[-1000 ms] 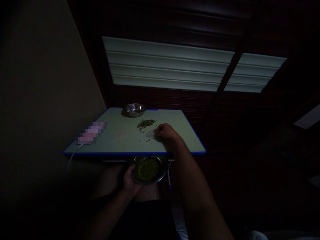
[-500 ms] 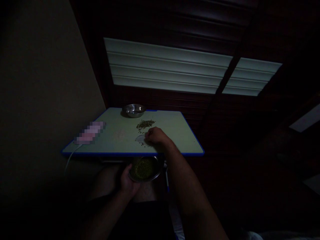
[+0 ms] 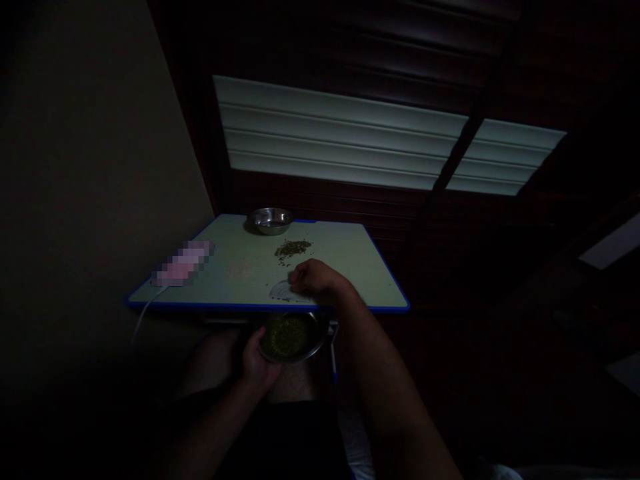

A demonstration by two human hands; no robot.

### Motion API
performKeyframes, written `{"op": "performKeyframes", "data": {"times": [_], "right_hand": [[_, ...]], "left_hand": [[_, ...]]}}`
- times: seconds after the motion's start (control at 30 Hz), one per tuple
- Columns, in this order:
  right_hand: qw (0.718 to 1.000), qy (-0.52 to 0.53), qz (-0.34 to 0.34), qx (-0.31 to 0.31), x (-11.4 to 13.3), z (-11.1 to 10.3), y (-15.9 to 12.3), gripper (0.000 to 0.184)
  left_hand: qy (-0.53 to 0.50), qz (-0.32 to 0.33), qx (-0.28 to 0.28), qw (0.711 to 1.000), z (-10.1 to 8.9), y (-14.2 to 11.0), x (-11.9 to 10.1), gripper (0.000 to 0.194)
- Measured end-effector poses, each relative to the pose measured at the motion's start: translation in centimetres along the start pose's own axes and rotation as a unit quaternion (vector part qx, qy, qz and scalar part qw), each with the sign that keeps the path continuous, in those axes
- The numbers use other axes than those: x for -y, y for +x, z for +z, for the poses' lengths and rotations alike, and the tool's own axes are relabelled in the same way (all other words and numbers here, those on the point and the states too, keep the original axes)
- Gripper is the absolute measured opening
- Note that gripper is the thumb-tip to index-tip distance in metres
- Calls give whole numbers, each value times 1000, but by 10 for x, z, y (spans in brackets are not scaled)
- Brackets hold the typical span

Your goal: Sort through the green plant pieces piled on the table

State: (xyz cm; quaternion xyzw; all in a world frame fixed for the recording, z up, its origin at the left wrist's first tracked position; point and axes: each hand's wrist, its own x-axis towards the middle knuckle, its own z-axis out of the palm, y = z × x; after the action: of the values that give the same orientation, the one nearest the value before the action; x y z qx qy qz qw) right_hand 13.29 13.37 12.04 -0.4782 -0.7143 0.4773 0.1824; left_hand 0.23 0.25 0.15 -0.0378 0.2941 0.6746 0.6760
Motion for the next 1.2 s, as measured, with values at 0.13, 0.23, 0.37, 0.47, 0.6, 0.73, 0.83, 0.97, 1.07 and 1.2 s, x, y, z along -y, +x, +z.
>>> {"op": "performKeyframes", "data": {"times": [0.13, 0.23, 0.37, 0.47, 0.6, 0.73, 0.83, 0.97, 1.07, 1.2], "right_hand": [[999, -17, -21, 27, 0, -2, -6, 22], [999, -15, -22, 39, 1, -4, -8, 22], [998, -14, -20, 60, 3, -6, -11, 23], [997, 31, -23, 73, 3, -7, -11, 23], [992, 119, -35, 0, 1, -3, -1, 21], [991, 101, -21, -90, 0, 7, 19, 17], [992, 70, -15, -104, 1, 13, 31, 16], [997, 46, -26, -55, 7, 17, 34, 21], [999, 41, -30, 0, 11, 16, 30, 27], [995, 57, -48, 64, 9, 14, 25, 30]], "left_hand": [[1, -3, 0, 1000, 2, -1, 0, 28], [1, 4, 10, 1000, 1, -1, 1, 30], [13, 17, 2, 1000, -2, 0, 0, 34], [22, 36, -6, 999, -4, 1, -5, 34], [25, 57, -5, 998, -5, 0, -13, 28], [16, 58, 0, 998, -3, 1, -19, 29], [12, 59, -25, 998, -1, 2, -23, 29], [17, 64, -24, 998, 1, 1, -31, 27], [12, 74, -25, 997, 1, 0, -35, 25], [13, 72, -24, 997, 3, 0, -37, 25]]}}
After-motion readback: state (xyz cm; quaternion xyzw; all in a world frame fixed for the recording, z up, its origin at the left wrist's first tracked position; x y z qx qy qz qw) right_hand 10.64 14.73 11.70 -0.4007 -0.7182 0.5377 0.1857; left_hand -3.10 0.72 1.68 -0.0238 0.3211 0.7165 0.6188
